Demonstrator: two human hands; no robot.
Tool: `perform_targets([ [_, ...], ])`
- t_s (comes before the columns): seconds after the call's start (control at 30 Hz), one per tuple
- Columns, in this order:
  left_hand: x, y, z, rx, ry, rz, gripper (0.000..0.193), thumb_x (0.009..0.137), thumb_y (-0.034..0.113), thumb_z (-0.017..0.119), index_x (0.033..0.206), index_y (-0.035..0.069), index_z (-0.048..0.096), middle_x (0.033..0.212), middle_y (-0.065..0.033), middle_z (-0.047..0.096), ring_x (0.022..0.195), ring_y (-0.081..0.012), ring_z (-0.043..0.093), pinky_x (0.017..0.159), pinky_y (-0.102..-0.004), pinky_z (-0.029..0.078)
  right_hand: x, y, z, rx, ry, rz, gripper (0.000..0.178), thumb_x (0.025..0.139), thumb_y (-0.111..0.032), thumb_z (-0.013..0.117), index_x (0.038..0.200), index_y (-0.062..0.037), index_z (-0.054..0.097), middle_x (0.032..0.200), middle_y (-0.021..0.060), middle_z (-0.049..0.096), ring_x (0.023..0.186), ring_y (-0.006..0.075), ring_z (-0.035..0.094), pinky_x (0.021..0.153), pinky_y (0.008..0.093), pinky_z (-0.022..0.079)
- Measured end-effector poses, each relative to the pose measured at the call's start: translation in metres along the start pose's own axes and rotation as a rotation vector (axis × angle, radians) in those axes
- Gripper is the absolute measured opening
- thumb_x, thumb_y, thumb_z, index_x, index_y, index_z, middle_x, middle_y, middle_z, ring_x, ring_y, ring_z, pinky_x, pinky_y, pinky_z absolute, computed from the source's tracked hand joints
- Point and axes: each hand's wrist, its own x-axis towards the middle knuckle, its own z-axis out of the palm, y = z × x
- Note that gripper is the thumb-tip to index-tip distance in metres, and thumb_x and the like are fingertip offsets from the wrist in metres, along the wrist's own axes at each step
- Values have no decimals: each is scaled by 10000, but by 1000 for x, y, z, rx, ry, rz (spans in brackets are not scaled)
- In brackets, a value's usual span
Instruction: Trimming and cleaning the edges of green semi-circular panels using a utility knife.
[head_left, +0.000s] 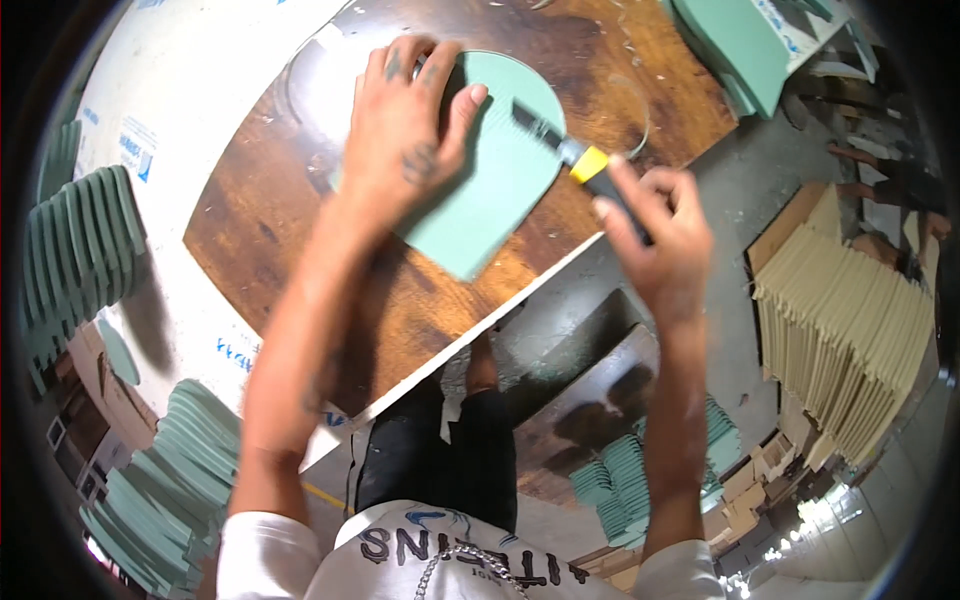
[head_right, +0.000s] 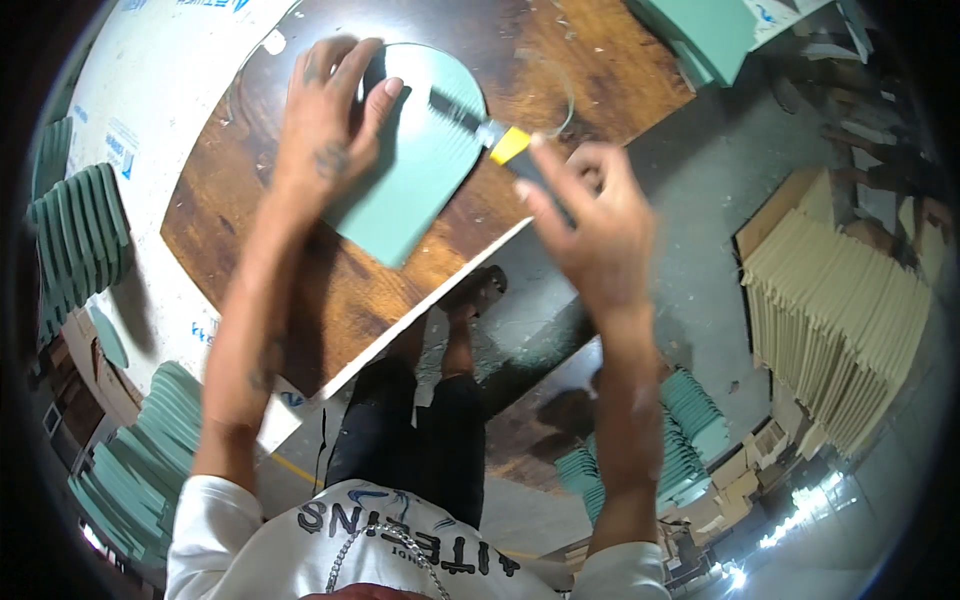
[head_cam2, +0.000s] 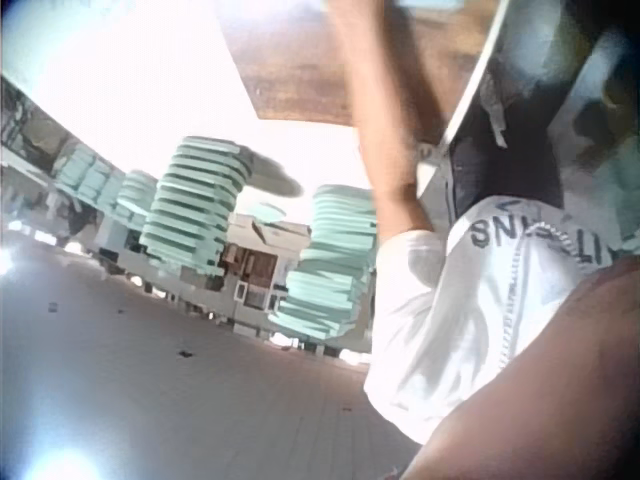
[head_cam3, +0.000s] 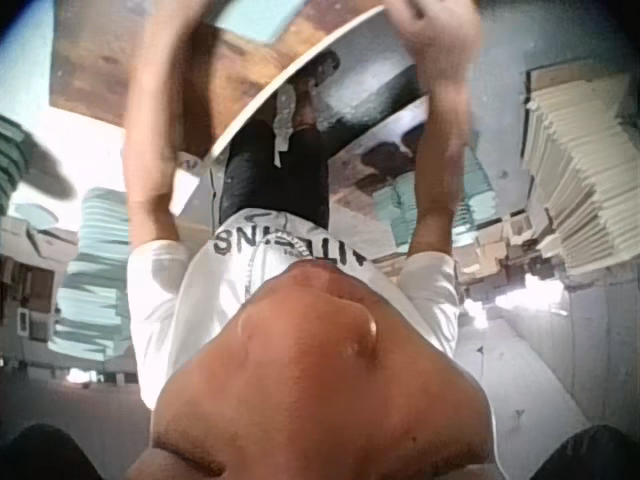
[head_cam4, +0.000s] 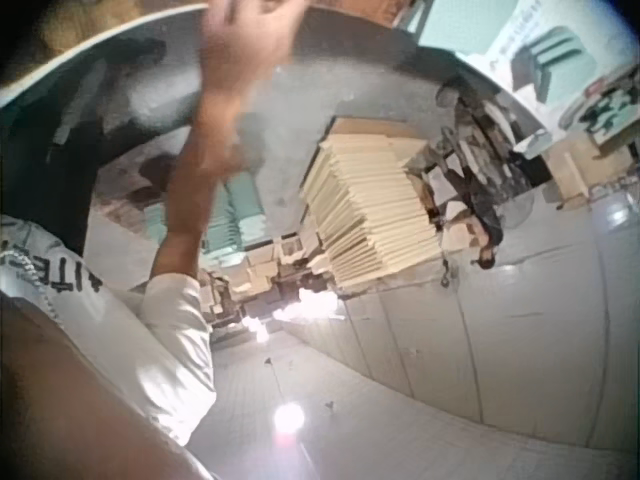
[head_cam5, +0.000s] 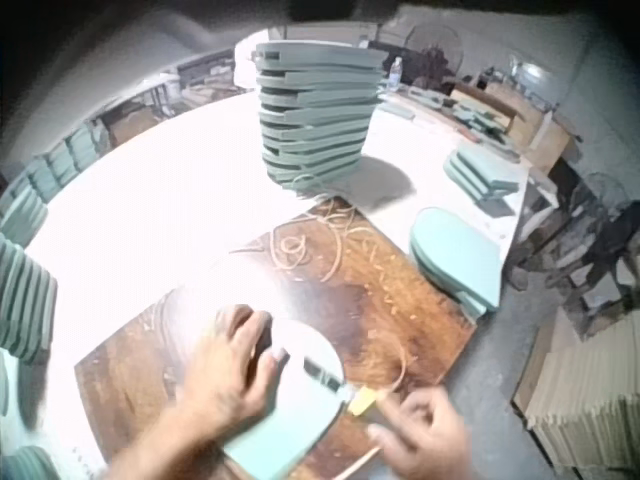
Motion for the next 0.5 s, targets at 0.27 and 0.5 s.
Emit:
perform_targets([
  [0.27,-10,32,17,114,64,-254,487,1051,385,548,1200,-73,619,1131,-225,575,1041,-344,495,935,-597,406,-59,-42,8,-158,83,142,451,837,-202,851,1263,-148,713,1008,52,524,721,190,600,596,342,542],
  [0.5,-3,27,17,201,152,-172,297,1008,198,585,1157,-59,606,1100,-240,566,1033,-353,505,915,-505,401,-38,-21,11,-192,97,49,419,860,-224,837,1253,-146,717,1016,50,515,714,189,592,583,340,536],
])
